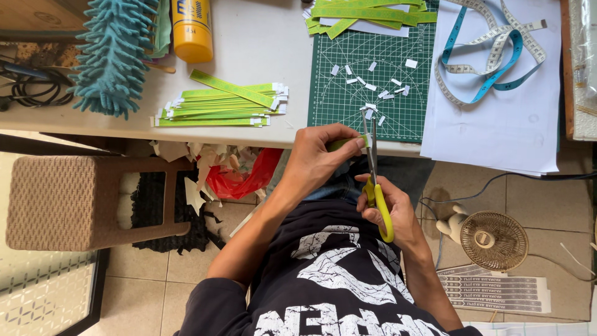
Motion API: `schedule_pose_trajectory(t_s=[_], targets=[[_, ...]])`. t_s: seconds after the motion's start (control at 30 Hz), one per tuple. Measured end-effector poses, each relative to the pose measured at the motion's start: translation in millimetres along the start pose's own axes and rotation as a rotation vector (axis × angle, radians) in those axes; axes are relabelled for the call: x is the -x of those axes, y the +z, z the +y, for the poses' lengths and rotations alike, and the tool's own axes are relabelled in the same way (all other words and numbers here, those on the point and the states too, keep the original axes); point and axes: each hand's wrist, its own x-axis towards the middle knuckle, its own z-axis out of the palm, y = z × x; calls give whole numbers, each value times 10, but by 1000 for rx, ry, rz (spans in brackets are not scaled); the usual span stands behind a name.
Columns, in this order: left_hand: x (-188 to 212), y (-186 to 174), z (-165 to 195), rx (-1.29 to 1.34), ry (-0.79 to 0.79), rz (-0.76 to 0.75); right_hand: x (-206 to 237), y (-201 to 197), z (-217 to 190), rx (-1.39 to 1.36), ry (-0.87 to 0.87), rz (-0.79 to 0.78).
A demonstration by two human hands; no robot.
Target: The person sits at a work table cutting green hook-and-loop fastener strips into short pieces with yellow-handled scissors, trimming off small white backing pieces, and placing the cut strips on a growing stack beside the cutting mat.
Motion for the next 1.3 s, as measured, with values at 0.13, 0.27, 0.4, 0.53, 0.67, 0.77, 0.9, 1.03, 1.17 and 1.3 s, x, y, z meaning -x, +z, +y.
schedule_pose_trajectory(t_s=[0.13, 0.27, 0.4, 0.53, 0.67, 0.77, 0.9, 1.03, 1.17, 1.3], targets=[[-4, 28, -28, -25, -46, -8, -5, 13, -21, 23, -2, 11], [-22, 47, -47, 10, -19, -24, -11, 8, -22, 58, -24, 15], [-12, 60, -47, -51, -58, -10, -11, 7, -8, 77, -31, 23], [-12, 72, -49, -25, -31, -14, -22, 4, 13, 104, -39, 32], [-11, 77, -59, -5, -23, -16, -20, -3, 22, 96, -40, 35], [-10, 81, -68, -6, -42, -17, -18, -9, 28, 93, -39, 37], [-11, 79, -76, 9, -41, -29, -5, -9, 46, 59, -3, 56], [-11, 71, -81, 8, -61, -42, 2, -7, 69, 26, -22, 64], [-23, 61, -86, 26, -68, -47, 0, -28, 83, 27, -15, 78], [-25, 50, -98, 31, -69, -55, 0, -47, 100, 28, -8, 79]])
